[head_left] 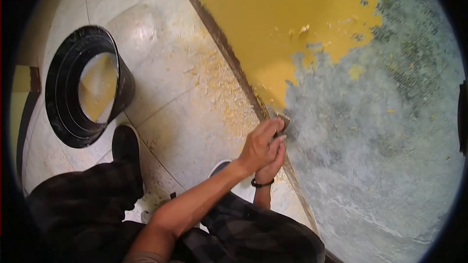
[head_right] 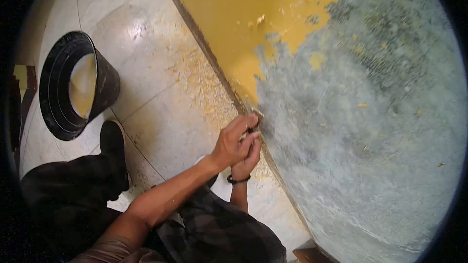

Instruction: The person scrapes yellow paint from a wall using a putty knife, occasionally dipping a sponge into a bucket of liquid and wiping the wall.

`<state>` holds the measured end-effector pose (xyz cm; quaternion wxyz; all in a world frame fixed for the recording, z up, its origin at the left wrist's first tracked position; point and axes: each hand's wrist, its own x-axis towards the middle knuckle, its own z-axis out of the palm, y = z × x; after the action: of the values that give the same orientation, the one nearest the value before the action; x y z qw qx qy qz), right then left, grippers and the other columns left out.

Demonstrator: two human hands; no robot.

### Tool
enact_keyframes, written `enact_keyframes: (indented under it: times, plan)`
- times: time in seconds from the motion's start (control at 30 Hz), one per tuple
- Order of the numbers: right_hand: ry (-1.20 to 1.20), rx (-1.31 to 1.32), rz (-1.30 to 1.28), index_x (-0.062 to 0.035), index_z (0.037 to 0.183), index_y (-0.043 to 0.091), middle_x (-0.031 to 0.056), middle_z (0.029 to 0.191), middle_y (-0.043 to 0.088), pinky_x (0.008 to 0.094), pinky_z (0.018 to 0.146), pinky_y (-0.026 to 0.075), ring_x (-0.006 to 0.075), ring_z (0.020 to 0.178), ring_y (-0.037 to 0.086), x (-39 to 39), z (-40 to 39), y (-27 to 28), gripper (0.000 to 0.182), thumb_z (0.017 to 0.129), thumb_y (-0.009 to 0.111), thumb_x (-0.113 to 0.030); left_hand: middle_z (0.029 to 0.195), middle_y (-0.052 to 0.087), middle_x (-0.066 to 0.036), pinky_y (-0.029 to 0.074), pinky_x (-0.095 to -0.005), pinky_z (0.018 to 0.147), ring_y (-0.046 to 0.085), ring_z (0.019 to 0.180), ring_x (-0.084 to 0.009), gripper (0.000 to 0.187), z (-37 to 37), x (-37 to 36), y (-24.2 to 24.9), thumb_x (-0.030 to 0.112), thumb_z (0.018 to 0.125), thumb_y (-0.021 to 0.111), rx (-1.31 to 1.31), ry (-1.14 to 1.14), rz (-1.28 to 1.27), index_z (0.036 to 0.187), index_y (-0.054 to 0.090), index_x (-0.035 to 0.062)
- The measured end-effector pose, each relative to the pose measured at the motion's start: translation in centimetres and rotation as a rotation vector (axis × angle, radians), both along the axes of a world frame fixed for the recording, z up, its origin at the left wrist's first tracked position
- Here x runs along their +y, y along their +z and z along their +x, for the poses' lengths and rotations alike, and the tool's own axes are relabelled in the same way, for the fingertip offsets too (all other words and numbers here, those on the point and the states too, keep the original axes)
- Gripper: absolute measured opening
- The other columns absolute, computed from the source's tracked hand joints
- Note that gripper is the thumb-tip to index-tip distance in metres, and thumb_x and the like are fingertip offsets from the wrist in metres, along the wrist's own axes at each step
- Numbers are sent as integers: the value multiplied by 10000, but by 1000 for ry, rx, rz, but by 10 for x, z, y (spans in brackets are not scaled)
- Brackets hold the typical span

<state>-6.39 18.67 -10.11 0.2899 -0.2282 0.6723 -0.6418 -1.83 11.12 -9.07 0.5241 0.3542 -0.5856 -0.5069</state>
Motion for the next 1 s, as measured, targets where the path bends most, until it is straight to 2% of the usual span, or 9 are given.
enact_keyframes:
  times: [0.07,0.13,0.2,0.23,0.3,0.57,0.63,0.73,1.0]
  plan:
    - [-36,-108,-41,-5,1200,472,-13,961,539,218,722,442,73,837,512,-8,3,3,362,889,609,-129,1008,602,-199,503,-384,802,595,935,-377,282,-1,1,3,9,757,641,25,-44,35,1027,581,-42]
    - [49,174,52,-57,1101,493,-5,989,512,242,774,446,78,895,506,-2,0,-5,170,968,491,-163,1015,603,-199,505,-381,803,599,944,-372,287,-1,0,1,9,760,642,55,-71,107,1036,580,-38]
    - [33,81,60,-56,1137,481,3,980,516,252,764,457,85,875,517,7,-3,-14,233,937,551,-153,1012,604,-199,507,-377,803,600,952,-374,274,3,-1,2,15,764,644,35,-64,91,1025,583,-34]
    - [54,-21,-4,-57,1157,468,3,974,519,246,753,458,84,865,521,6,0,-15,272,919,575,-136,1041,610,-170,525,-298,752,636,920,-273,315,6,0,1,21,796,659,31,-105,126,1098,588,-34]
    - [80,-209,-124,-56,1205,427,1,967,532,226,745,462,77,852,530,2,5,-10,360,893,603,-90,1051,612,-154,525,-295,754,636,917,-248,336,5,3,-5,40,800,669,66,-95,154,1120,589,-22]
    - [88,-81,-80,-23,1220,436,37,1058,561,236,780,461,96,912,542,-1,0,-3,337,922,569,-108,1088,603,-172,496,-317,809,614,974,-296,419,6,13,3,91,759,706,54,-60,331,1142,582,-27]
    - [157,0,-17,-29,1231,439,36,1083,544,233,808,462,96,939,530,0,-1,-4,294,957,500,-114,1075,601,-132,481,-241,647,596,810,-160,448,7,11,5,84,773,713,-18,-82,316,1192,575,5]
    - [46,-150,-71,-13,1169,479,30,1069,550,231,785,451,86,936,524,-9,10,4,282,919,565,-111,1022,593,-129,456,-245,612,556,736,-148,468,7,10,-2,65,761,710,34,-101,267,1203,564,13]
    - [34,-121,-117,-11,1178,464,40,1075,550,240,809,449,102,939,537,-16,16,12,263,947,518,-124,1003,580,-111,437,-256,627,540,738,-172,433,2,10,-9,28,756,705,99,-131,218,1166,565,18]
